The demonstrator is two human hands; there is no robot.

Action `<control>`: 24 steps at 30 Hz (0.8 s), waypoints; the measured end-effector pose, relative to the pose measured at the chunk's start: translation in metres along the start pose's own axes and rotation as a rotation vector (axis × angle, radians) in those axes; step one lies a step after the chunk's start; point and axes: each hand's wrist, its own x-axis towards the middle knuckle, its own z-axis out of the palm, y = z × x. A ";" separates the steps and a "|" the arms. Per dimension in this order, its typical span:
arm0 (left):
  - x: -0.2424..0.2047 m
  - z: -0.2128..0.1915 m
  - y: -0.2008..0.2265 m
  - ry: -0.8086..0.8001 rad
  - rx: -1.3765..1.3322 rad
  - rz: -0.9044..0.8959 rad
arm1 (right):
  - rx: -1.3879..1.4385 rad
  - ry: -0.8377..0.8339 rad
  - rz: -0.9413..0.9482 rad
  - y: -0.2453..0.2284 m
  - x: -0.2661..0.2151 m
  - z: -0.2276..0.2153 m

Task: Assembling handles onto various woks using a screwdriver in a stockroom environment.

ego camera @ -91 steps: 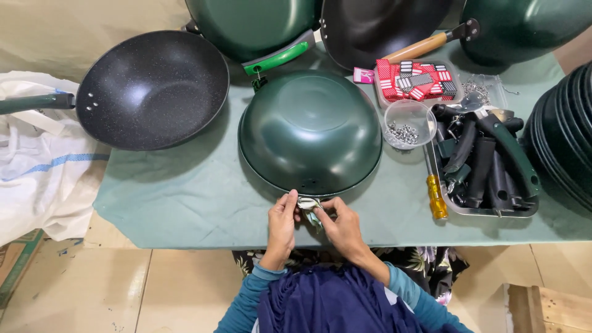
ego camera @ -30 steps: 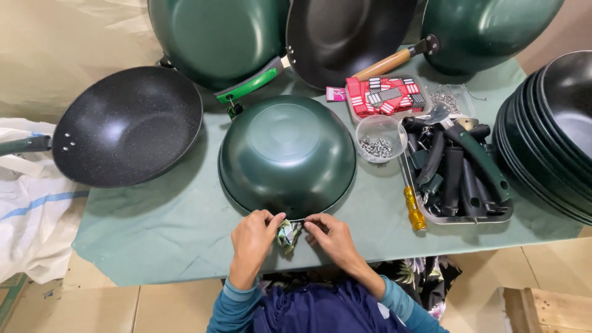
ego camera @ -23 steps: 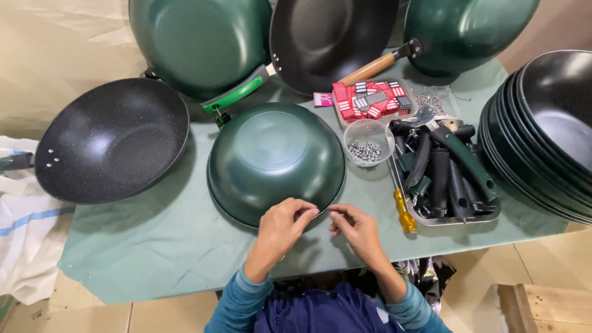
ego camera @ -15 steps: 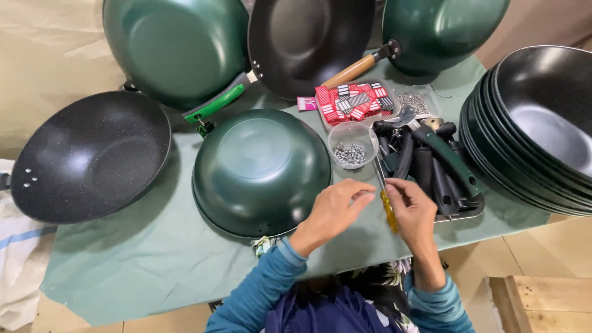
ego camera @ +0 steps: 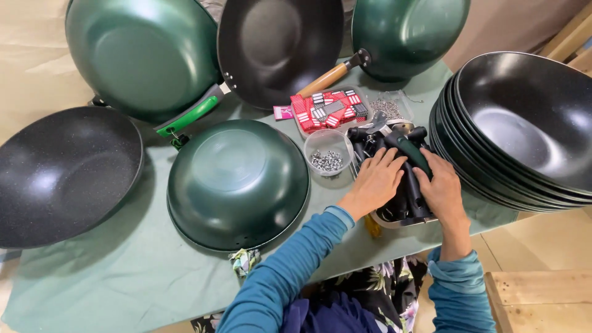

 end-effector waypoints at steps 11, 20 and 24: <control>-0.001 -0.018 -0.012 0.103 -0.100 -0.043 | 0.058 0.150 0.000 -0.040 0.008 -0.010; -0.038 -0.123 -0.037 0.513 -0.314 -0.099 | 0.794 -0.024 0.198 -0.193 0.035 0.005; -0.079 -0.187 -0.043 0.508 -0.552 -0.400 | 1.394 -0.249 0.373 -0.233 0.027 0.063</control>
